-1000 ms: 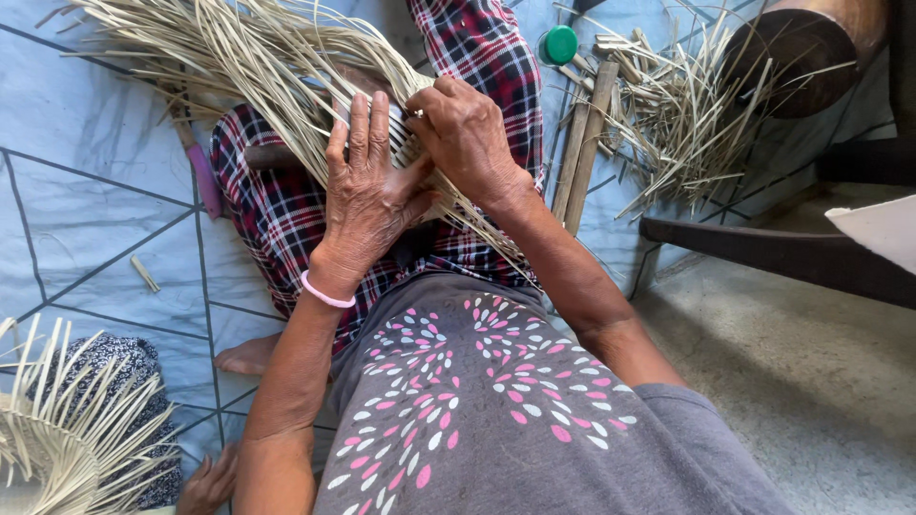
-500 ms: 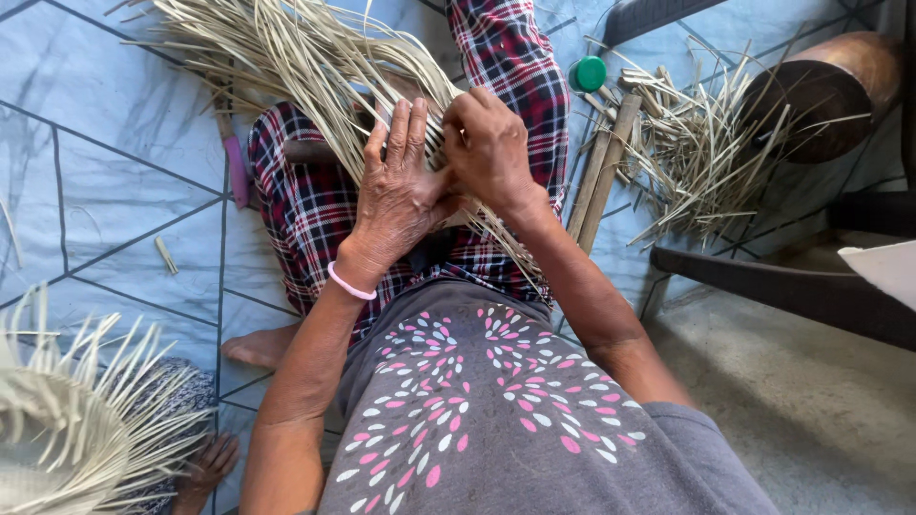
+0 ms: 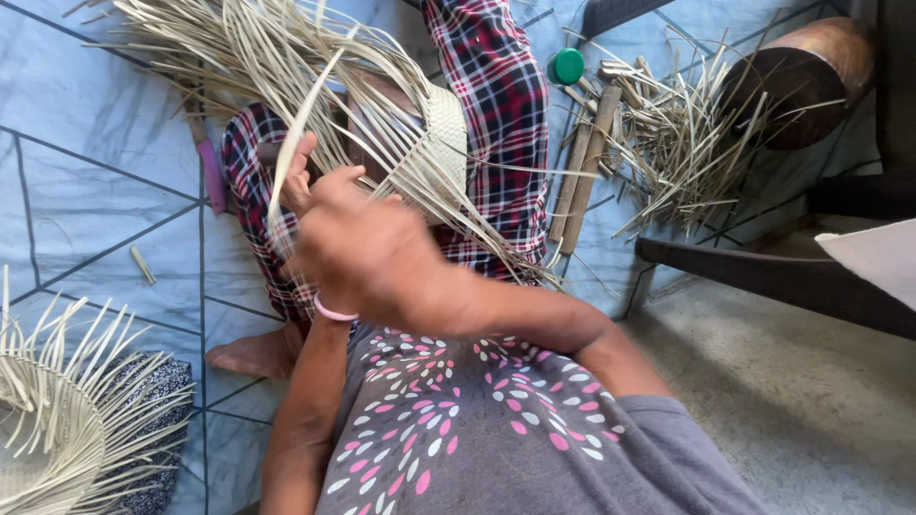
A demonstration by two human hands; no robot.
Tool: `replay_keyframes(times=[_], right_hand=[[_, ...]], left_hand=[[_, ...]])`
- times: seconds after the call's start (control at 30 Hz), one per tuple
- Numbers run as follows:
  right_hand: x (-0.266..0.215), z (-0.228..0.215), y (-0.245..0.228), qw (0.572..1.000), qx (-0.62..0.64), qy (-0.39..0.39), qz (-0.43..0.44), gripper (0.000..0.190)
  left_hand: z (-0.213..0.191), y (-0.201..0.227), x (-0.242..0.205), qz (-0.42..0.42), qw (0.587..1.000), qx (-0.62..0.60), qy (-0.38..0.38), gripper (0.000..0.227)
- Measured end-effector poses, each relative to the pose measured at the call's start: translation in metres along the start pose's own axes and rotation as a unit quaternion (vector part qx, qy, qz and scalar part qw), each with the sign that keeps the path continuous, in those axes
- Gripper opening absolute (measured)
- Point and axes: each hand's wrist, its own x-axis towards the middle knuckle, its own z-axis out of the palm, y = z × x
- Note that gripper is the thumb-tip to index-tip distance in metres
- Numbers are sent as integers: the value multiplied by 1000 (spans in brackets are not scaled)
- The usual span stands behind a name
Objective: The person weaves dried plant fibers into a hat shape by hand, tucking individual strands into the existing weave and using a small wooden tool to tighten the structure.
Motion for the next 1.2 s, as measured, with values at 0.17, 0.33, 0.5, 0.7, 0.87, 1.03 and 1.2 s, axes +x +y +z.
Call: replay_keyframes(times=[0.17, 0.33, 0.5, 0.7, 0.87, 1.03, 1.2], right_hand=[[-14, 40, -62, 988, -33, -124, -86, 4], [-25, 28, -47, 941, 122, -274, -154, 12], [-17, -28, 29, 986, -125, -24, -106, 10], [-27, -65, 99, 982, -186, -10, -32, 9], [-26, -58, 95, 980, -179, -5, -87, 9], [-31, -46, 97, 977, -187, 29, -99, 10], [-27, -45, 79, 967, -217, 18, -130, 13]], left_hand=[[-4, 7, 0, 9, 1000, 7, -28, 28], [-9, 20, 3, -71, 997, -28, -15, 21], [-22, 10, -6, -148, 986, -78, 18, 28], [-32, 11, -22, -157, 982, -95, -43, 23], [-29, 1, -29, -191, 977, -82, -37, 23], [-26, -10, -33, -213, 969, -127, -9, 27], [-25, -13, -32, -212, 970, -122, -9, 27]])
